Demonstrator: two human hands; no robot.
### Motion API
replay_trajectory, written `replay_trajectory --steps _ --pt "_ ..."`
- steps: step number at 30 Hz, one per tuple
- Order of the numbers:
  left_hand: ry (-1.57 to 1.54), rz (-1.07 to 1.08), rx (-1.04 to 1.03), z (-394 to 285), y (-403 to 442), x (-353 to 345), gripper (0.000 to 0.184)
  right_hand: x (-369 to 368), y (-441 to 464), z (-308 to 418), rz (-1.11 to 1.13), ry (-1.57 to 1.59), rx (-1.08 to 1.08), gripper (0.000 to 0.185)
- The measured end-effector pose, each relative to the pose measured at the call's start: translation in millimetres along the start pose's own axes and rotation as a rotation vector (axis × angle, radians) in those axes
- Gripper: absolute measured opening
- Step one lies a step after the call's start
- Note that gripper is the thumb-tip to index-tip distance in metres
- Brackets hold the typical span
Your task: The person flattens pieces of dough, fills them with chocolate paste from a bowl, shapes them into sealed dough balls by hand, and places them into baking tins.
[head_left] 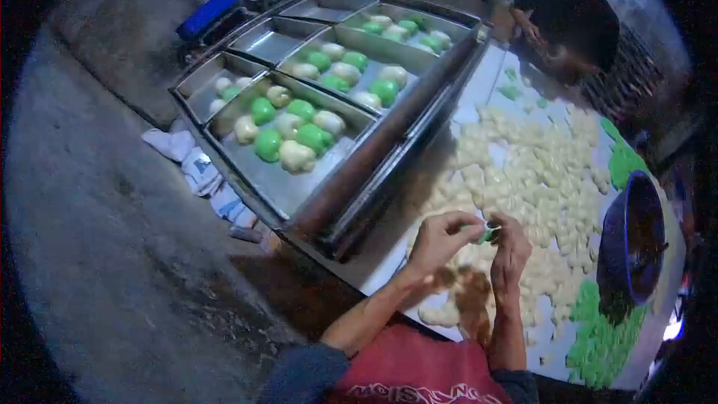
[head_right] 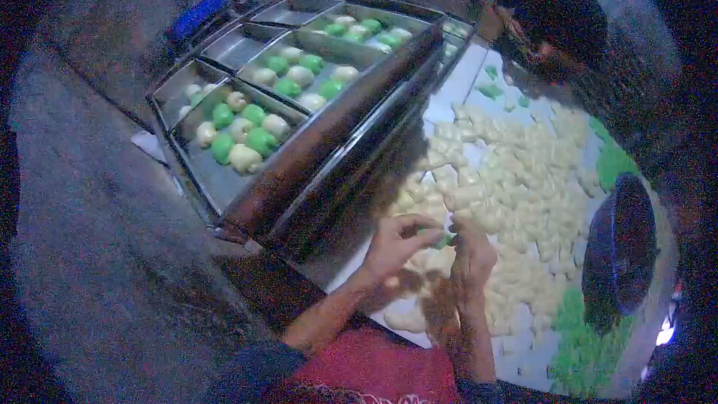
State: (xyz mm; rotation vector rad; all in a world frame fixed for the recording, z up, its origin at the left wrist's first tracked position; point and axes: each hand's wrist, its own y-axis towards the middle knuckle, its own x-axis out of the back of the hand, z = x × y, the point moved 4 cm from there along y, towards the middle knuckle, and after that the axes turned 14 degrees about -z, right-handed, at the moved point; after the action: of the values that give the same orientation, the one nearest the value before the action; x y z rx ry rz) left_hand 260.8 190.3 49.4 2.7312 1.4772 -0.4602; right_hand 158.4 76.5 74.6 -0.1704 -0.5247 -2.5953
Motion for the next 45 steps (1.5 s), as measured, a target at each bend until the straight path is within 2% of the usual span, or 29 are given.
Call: replay_trajectory --steps 2,4,5,6,7,8,9,10,12,13,14,16,17,18,19,20,21,22,23,24,28,31,34,39,42,43,45 --pt "-0.004 -0.037 -0.010 -10 5 12 0.022 -6 -5 31 0.082 -0.273 0.497 0.027" --pt "-0.050 -0.023 0.063 -13 10 16 0.023 -21 -10 74 0.261 -0.376 0.693 0.035" --pt "-0.094 -0.092 0.008 -4 12 15 0.023 -20 -11 72 0.262 -0.363 0.666 0.036" --pt "-0.086 -0.060 -0.068 -9 14 16 0.035 -17 -7 70 0.266 -0.351 0.641 0.037" --pt "-0.237 -0.060 0.047 -6 13 14 0.042 -15 0 69 0.271 -0.340 0.615 0.039" --pt "-0.387 -0.056 0.167 -15 8 12 0.051 -16 10 81 0.246 -0.272 0.566 0.032" --pt "-0.415 0.069 0.068 -30 4 13 0.060 -18 21 100 0.264 -0.269 0.586 0.031" --pt "-0.414 0.084 0.090 -26 2 15 0.061 -23 32 119 0.281 -0.267 0.604 0.029" --pt "-0.427 0.166 0.158 -31 2 17 0.069 -38 53 141 0.247 0.007 0.323 0.025" --pt "-0.363 0.288 0.112 -32 0 22 0.077 -52 65 164 0.255 -0.016 0.357 0.022" --pt "-0.212 0.245 0.264 -26 3 16 0.082 -69 74 192 0.308 0.028 0.446 0.020" --pt "-0.133 0.397 0.194 -16 -10 24 0.075 -121 85 233 0.351 0.209 0.474 0.018" --pt "-0.106 0.460 0.198 5 -15 23 0.071 -152 91 257 0.518 0.214 0.530 0.018" --pt "-0.078 0.523 0.203 20 -17 23 0.068 -185 92 269 0.554 0.222 0.454 0.019" --pt "-0.037 0.541 0.281 -4 -28 38 0.062 -221 90 284 0.605 0.266 0.521 0.013" --pt "0.046 0.557 0.341 -6 -36 42 0.069 -255 95 294 0.629 0.061 0.726 0.016" --pt "-0.008 0.594 0.216 14 -37 45 0.068 -292 95 297 0.660 0.112 0.735 0.017" --pt "-0.064 0.629 0.091 39 -39 43 0.067 -326 97 300 0.616 -0.018 0.828 0.016" --pt "0.127 0.666 0.274 56 -42 41 0.066 -360 97 296 0.581 0.031 0.903 0.017" --pt "0.118 0.689 0.301 61 -46 48 0.065 -392 97 291 0.609 0.027 0.892 0.018" --pt "0.069 0.720 0.345 68 -52 72 0.061 -469 80 277 0.611 0.001 1.247 0.016" --pt "0.047 0.698 0.348 69 -48 90 0.058 -487 57 266 0.645 -0.365 1.112 0.017" --pt "0.033 0.659 0.362 71 -45 105 0.055 -487 52 267 0.700 -0.507 1.151 0.020" --pt "0.031 0.592 0.377 77 -46 114 0.049 -487 54 278 0.828 -0.680 1.224 0.013" --pt "0.034 0.542 0.374 84 -48 116 0.046 -482 33 272 0.576 -0.544 1.445 0.014" --pt "0.036 0.526 0.360 87 -50 116 0.045 -477 38 267 0.603 -0.251 1.475 0.020" --pt "0.051 0.492 0.315 97 -48 109 0.043 -481 51 268 0.791 -0.441 1.448 0.018"
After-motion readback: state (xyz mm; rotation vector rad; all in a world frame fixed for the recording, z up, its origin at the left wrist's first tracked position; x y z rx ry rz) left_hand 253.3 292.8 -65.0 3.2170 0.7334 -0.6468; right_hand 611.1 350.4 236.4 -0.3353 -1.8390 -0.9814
